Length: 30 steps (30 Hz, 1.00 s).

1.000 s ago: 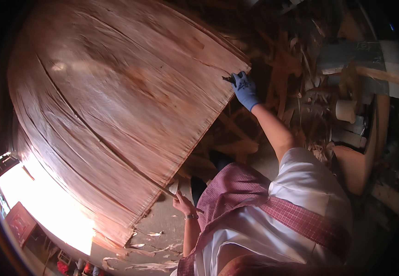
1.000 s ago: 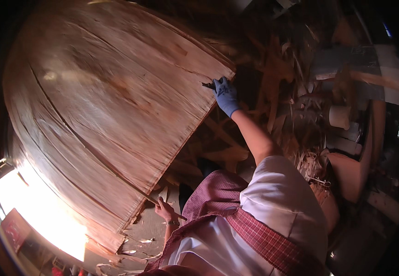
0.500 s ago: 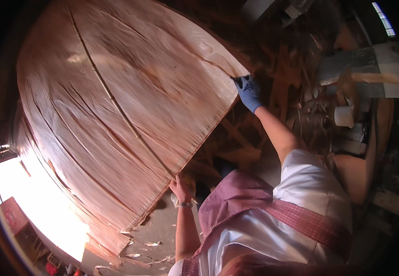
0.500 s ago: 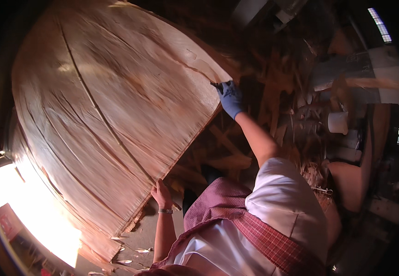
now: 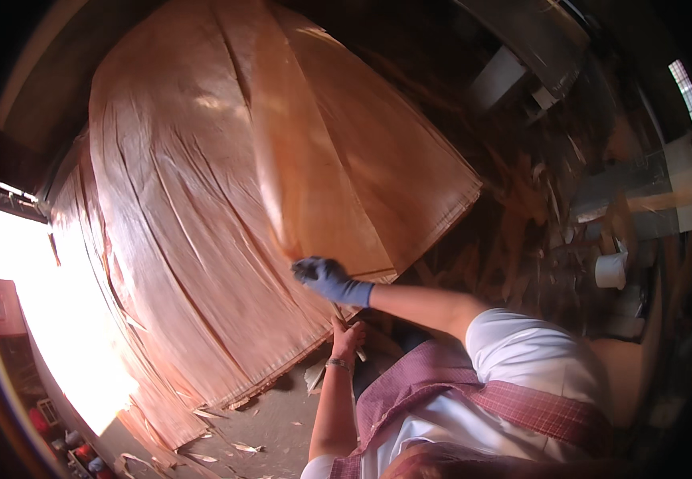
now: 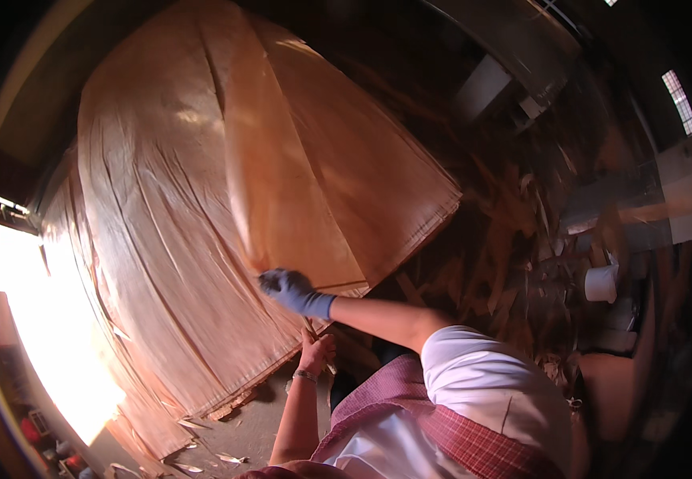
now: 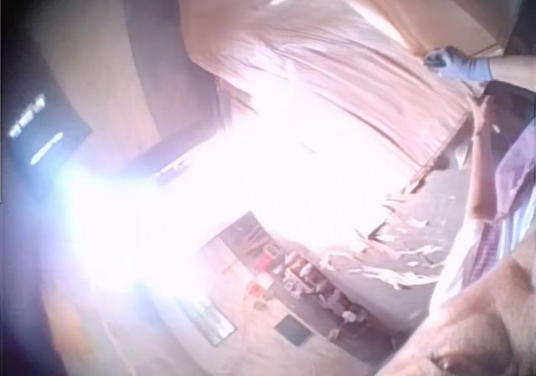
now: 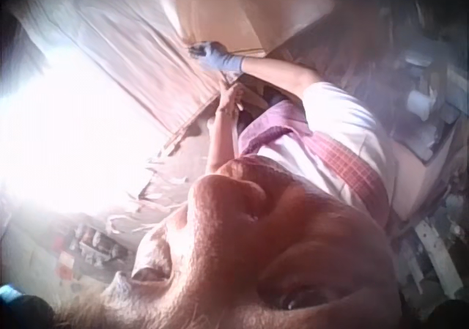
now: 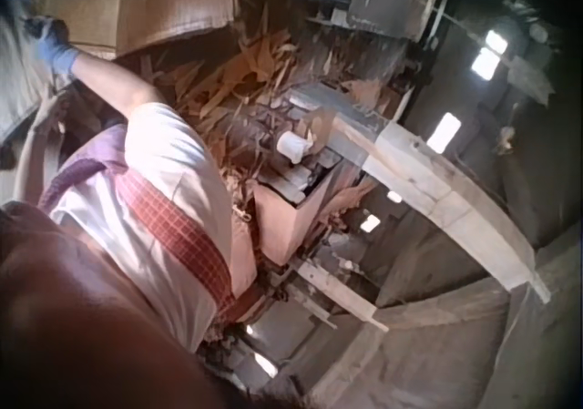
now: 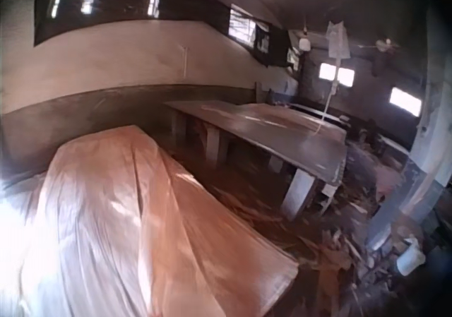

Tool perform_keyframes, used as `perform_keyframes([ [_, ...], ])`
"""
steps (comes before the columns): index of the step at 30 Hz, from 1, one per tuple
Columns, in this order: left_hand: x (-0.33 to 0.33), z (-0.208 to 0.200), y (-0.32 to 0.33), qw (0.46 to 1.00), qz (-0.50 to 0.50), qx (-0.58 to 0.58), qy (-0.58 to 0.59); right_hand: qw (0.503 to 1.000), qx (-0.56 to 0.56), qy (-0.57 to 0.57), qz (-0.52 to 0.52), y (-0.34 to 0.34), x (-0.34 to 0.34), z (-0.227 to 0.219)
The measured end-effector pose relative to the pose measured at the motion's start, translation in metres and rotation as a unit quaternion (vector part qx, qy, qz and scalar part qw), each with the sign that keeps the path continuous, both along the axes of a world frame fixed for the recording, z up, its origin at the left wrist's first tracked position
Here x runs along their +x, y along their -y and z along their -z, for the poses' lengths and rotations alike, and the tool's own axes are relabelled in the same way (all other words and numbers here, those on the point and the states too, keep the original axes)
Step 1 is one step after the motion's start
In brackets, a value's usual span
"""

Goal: The person measures and cuts pieces of thin wood veneer using a tape measure and a utility knife, then applies small pieces of tape to the veneer.

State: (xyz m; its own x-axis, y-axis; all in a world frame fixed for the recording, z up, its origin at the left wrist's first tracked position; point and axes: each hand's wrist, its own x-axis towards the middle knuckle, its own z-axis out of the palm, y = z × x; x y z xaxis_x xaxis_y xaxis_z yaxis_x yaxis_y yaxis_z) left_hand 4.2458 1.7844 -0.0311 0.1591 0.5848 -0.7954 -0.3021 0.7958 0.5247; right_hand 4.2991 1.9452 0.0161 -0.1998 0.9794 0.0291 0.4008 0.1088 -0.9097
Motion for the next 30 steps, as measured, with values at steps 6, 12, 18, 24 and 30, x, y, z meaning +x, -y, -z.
perform_keyframes([
  [6,-0.008,0.077,0.038,0.977,-0.124,0.128,0.117,0.993,-0.046,-0.056,-0.098,0.046,-0.112,-0.032],
  [12,0.003,0.109,0.039,0.755,0.129,0.545,-0.343,0.977,-0.038,-0.153,-0.143,0.095,-0.157,-0.073],
  [18,0.045,0.069,0.013,0.956,-0.234,0.07,0.166,0.972,-0.051,-0.124,-0.19,0.122,-0.13,-0.084],
  [24,0.051,-0.018,0.001,0.9,-0.358,-0.003,0.249,0.961,-0.031,-0.059,-0.27,0.118,-0.035,-0.109],
  [30,0.014,-0.106,0.002,0.906,-0.33,-0.013,0.264,0.936,-0.103,-0.304,0.146,0.098,0.043,-0.162],
])
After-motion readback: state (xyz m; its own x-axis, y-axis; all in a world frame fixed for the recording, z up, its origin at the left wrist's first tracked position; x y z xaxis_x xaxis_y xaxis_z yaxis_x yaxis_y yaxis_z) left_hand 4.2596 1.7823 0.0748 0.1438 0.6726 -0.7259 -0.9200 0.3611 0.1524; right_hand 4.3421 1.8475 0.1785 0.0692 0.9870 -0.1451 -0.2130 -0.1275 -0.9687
